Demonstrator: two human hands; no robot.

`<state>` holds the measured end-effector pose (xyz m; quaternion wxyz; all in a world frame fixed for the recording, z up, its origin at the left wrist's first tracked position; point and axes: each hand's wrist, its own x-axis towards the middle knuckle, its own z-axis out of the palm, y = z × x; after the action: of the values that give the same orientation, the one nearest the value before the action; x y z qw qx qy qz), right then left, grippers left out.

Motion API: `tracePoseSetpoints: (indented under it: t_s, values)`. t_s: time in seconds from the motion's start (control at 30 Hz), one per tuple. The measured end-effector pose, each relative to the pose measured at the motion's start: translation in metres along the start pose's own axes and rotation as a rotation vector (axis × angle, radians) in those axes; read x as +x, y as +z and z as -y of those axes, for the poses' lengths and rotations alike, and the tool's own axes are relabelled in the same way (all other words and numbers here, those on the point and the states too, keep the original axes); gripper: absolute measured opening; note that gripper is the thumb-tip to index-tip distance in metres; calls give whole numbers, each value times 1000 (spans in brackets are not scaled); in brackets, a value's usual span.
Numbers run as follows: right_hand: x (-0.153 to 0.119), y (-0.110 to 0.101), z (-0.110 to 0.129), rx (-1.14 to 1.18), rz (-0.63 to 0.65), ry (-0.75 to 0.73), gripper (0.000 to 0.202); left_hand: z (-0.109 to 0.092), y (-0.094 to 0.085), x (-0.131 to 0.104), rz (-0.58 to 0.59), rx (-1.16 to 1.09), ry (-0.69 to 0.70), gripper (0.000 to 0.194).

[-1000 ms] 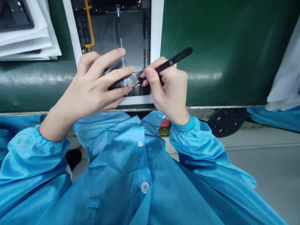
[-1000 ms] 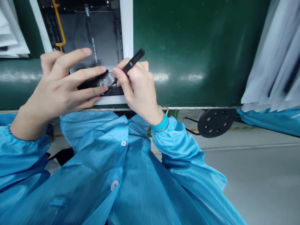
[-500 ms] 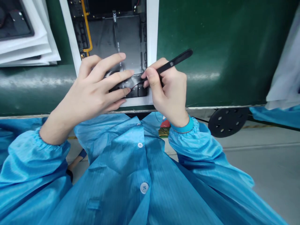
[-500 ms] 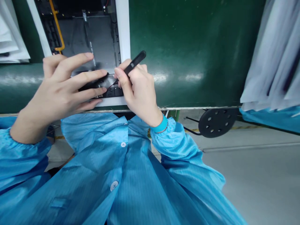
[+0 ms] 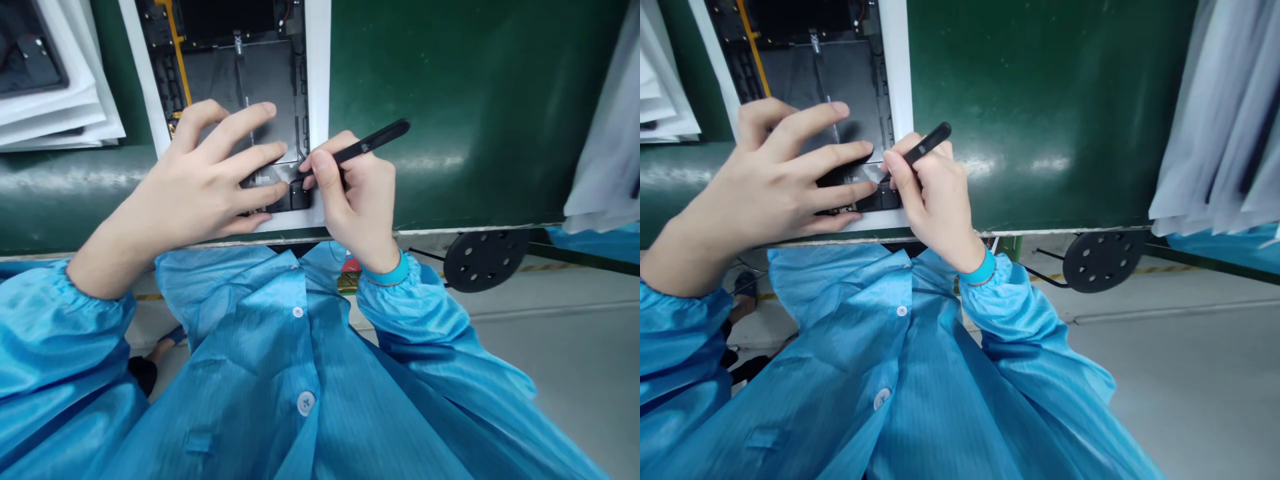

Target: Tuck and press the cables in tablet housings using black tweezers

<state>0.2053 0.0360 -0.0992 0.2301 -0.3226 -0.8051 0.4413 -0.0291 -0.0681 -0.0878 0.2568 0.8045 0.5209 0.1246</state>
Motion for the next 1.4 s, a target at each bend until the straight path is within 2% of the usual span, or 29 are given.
tracePoseSetpoints:
  t_s: [0.2, 0.5, 0.63, 0.87, 1.03, 1.23, 1.4]
  values:
    - [-1, -2, -1, -23, 38, -18, 42, 14, 1, 3, -36, -2, 28, 48]
    - [-2, -2, -1, -47, 10, -57, 42, 17, 0, 1, -36, 84, 67, 46]
    - [-2, -1, 2, -27, -14, -13, 47, 20, 4, -3, -62, 48, 41, 50]
    - [-1, -2, 0, -39, -43, 20, 46, 16, 0, 1, -52, 1, 51, 51]
    - [-2, -5, -4, -48, -7, 26, 44, 19, 4, 2, -71, -22, 57, 44]
    - [-3, -10, -6, -86, -2, -54, 42, 16, 6, 0, -90, 0, 58, 43]
    - [-2, -11, -4, -43, -14, -94, 37, 10, 8, 1, -99, -87, -14, 37]
